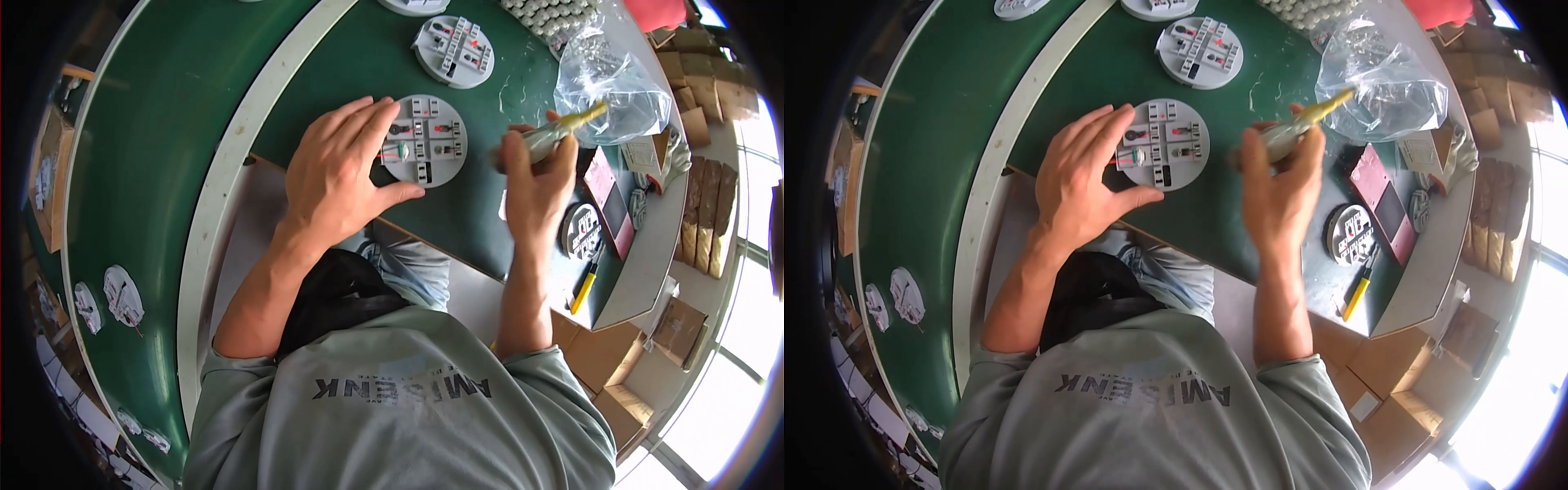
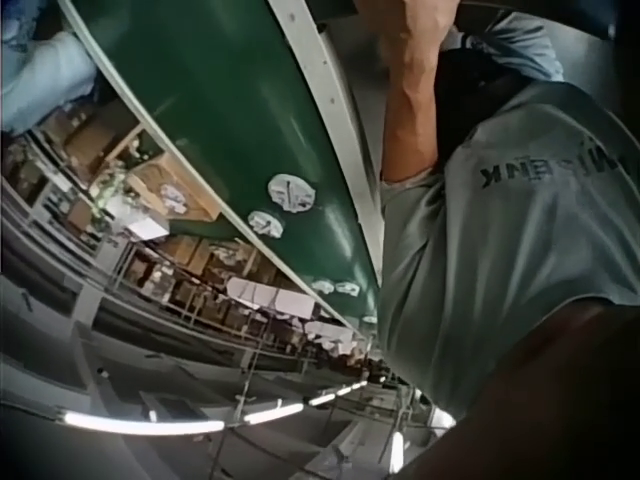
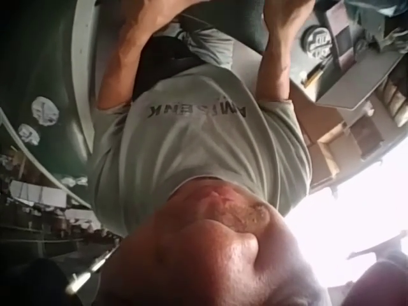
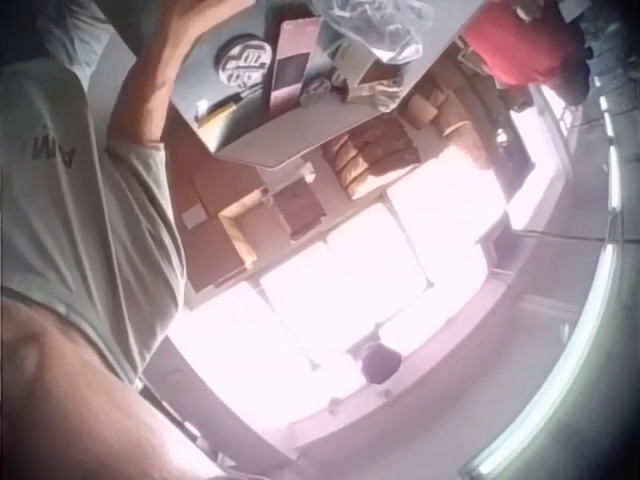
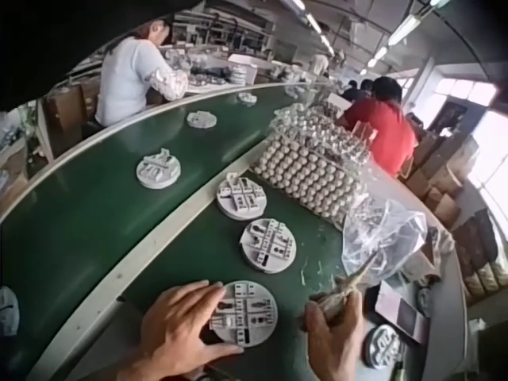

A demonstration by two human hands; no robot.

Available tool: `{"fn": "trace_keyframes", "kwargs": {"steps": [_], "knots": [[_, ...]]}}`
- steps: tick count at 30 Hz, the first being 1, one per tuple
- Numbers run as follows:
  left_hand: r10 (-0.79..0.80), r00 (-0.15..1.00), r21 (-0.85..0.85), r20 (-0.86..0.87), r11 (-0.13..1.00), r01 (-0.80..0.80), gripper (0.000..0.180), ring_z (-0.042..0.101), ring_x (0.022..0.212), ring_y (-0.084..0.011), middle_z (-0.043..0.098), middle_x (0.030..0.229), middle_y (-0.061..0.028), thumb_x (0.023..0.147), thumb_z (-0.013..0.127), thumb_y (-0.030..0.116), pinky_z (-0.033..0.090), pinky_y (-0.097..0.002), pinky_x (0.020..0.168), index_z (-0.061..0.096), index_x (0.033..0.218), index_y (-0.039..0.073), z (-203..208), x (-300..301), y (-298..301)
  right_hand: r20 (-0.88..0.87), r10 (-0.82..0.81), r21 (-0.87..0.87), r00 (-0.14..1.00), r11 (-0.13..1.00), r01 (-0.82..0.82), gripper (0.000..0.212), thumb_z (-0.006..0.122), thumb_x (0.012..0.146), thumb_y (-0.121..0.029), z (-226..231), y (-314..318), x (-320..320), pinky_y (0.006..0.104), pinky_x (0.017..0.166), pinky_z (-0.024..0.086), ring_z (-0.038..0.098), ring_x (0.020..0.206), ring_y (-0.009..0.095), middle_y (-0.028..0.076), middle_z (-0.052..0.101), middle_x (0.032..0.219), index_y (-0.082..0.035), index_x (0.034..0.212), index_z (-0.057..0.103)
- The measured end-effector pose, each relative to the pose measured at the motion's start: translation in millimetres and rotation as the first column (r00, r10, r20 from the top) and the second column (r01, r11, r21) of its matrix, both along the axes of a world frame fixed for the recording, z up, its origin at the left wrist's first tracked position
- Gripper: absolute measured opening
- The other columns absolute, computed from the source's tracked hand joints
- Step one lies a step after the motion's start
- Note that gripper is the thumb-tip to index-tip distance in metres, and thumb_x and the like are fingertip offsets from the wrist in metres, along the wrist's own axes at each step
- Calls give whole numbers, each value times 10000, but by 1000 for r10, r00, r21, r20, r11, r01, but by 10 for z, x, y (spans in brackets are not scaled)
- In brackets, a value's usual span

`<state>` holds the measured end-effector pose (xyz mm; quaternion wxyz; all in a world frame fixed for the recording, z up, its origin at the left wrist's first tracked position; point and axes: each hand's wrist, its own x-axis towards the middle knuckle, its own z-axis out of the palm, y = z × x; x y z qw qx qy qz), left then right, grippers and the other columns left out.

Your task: Assembling small electronic components onto circular bases using adhesive and placing them on a conveyor belt.

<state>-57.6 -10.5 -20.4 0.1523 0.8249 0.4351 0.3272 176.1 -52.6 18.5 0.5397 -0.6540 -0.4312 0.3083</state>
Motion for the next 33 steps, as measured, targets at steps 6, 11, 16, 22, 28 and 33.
{"fn": "trace_keyframes", "kwargs": {"steps": [6,11,16,22,28,33], "knots": [[24,1000,10,0,1000,-24,968,618,1319,-317,685,1396,-133,625,989,335,485,-446,1109,603,1459,32,-130,-135,-13,760,3,71,649,994,-87,406,811,891,-72,-81,-15,58,416,921,548,699,1017,314,156,721,1097,-16,1270,674],[30,1000,0,4,1000,-30,966,616,1321,-314,682,1399,-130,629,986,340,484,-442,1109,604,1462,33,-95,-85,-26,626,329,-59,707,924,-377,223,825,879,-41,-83,65,-220,355,875,552,708,1015,245,117,734,1107,-41,1102,803],[15,1000,-2,-3,1000,-15,958,615,1323,-308,680,1404,-124,631,981,343,480,-437,1111,607,1458,35,-24,-29,45,460,443,-133,770,891,-433,237,826,869,-21,-50,193,-120,319,823,549,698,950,200,98,720,1037,-53,1104,820],[-5,1000,-2,-15,1000,5,951,609,1322,-301,685,1383,-130,641,979,377,471,-435,1122,602,1438,20,-49,1,86,450,464,-135,763,880,-455,185,831,851,-21,-33,274,-90,332,729,559,707,825,227,104,722,952,-46,1034,818],[0,1000,-20,-11,1000,0,961,611,1323,-300,683,1392,-122,632,981,363,471,-435,1121,602,1449,28,-25,-15,131,448,272,-45,851,958,-283,164,824,866,-10,-168,141,-358,313,723,554,700,811,206,89,723,943,-35,1027,811],[0,1000,-8,-24,1000,0,961,612,1315,-300,682,1393,-124,631,980,370,474,-436,1117,603,1447,28,5,4,130,346,140,30,928,987,-160,247,805,879,6,-214,124,-189,301,735,556,695,813,194,113,725,1057,-33,1122,780]]}}
